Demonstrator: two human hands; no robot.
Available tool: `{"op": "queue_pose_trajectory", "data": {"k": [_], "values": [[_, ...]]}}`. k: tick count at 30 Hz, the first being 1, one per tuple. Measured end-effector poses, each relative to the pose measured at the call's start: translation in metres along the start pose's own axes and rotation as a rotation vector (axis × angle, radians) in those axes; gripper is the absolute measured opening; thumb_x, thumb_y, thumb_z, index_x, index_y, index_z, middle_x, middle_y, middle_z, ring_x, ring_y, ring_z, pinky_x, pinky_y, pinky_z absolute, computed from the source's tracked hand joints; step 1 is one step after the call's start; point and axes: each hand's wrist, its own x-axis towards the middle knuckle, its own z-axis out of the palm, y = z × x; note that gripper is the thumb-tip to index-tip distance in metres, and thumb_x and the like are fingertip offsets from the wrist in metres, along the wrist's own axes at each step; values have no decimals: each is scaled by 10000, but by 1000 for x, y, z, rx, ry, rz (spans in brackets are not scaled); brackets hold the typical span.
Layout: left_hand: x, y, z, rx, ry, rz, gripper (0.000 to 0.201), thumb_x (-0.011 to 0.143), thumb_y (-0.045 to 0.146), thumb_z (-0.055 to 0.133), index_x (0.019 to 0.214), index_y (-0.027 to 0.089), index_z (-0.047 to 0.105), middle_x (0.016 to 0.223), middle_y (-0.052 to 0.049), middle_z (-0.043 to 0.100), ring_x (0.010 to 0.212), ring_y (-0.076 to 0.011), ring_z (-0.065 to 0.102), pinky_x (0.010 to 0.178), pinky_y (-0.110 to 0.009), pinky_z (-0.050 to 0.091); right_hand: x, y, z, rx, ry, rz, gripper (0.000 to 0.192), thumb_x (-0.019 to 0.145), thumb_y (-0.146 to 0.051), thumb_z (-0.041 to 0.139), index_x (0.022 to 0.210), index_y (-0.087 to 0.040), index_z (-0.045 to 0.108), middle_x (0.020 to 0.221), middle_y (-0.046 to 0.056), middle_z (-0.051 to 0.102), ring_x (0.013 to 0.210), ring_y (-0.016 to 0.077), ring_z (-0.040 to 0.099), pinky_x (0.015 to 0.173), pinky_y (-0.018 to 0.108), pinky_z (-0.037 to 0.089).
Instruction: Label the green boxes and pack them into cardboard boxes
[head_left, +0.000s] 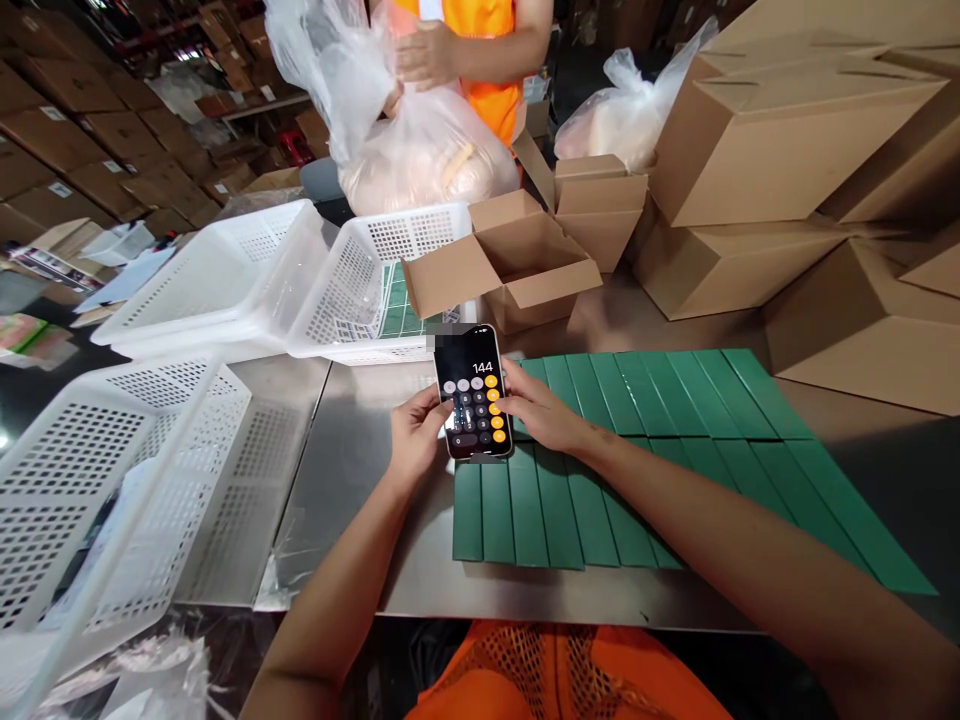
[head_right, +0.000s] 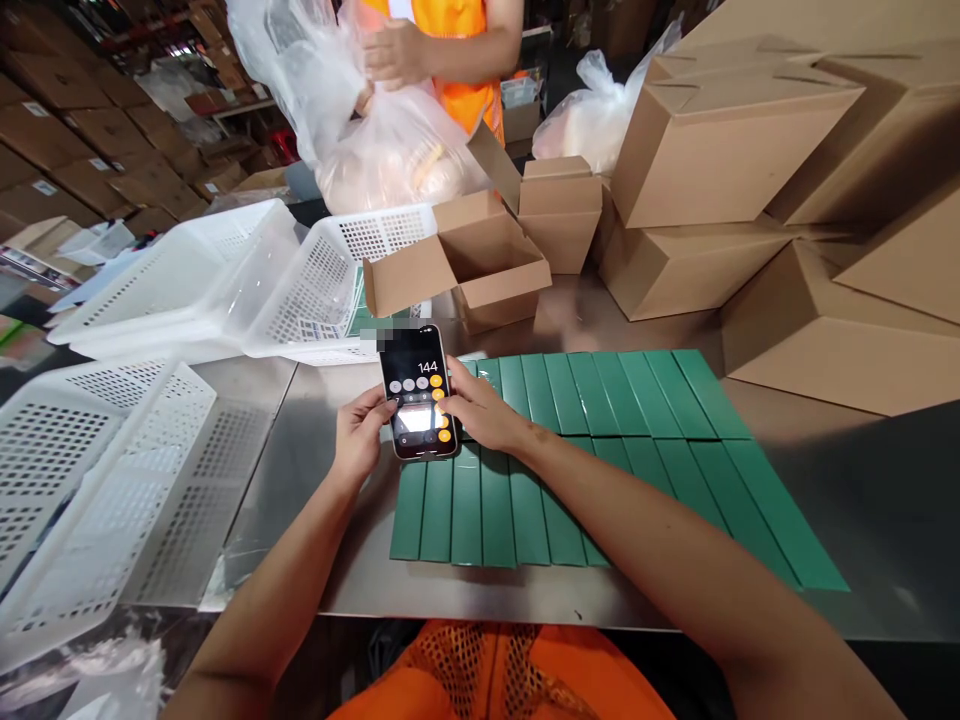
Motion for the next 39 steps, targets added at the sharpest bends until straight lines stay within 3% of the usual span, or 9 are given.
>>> {"op": "queue_pose_trajectory", "data": {"k": [8, 12, 19, 23, 27, 32, 39], "values": [[0, -1, -1, -13, -21, 8, 235, 756, 300, 706, 932, 175, 798, 859, -35, 773, 780, -205, 665, 718, -302, 506, 0, 1, 2, -7, 21, -2, 340, 898, -335, 548, 1220, -236, 498, 947, 17, 666, 854, 218, 629, 746, 362, 485], [-1, 0, 0, -18, -14, -6, 248, 734, 304, 720, 932, 176, 796, 875, -40, 775, 799, -213, 671, 736, -308, 510, 0, 2, 2, -75, 53, -8, 319, 898, -329, 560, 1201, -241, 508, 907, 9, 674, 833, 222, 633, 752, 373, 485], [0, 0, -1, 2, -25, 9, 227, 736, 280, 701, 922, 184, 791, 855, -35, 766, 819, -218, 666, 760, -313, 505, 0, 4, 2, 27, 47, 15, 281, 876, -278, 521, 1156, -254, 530, 878, -8, 658, 863, 218, 620, 765, 364, 476], [-1, 2, 1, 11, -52, 16, 196, 722, 227, 679, 889, 181, 770, 787, -20, 734, 809, -214, 656, 745, -305, 496, 0, 2, 3, 56, 21, 25, 411, 769, -217, 573, 1172, -243, 497, 872, -15, 639, 810, 202, 608, 710, 342, 469], [-1, 4, 1, -20, -74, 6, 286, 663, 160, 654, 930, 190, 751, 856, -17, 744, 825, -205, 648, 765, -303, 489, -1, 1, 4, 73, -7, 28, 601, 686, -163, 590, 1263, -246, 445, 876, -13, 637, 814, 205, 615, 685, 333, 474], [2, 2, -3, -40, -157, -4, 413, 590, 98, 603, 969, 186, 743, 853, -16, 729, 815, -203, 640, 727, -287, 475, -1, 2, 3, 71, -8, 8, 580, 663, -148, 583, 1218, -249, 449, 875, -9, 636, 800, 205, 613, 665, 332, 481], [2, -1, -5, -3, -190, 22, 389, 653, 115, 625, 1021, 196, 721, 899, -2, 726, 819, -182, 641, 733, -271, 483, -1, 2, 6, -61, 29, -1, 560, 701, -240, 665, 1216, -247, 445, 914, 1, 663, 827, 217, 645, 698, 350, 506]]}}
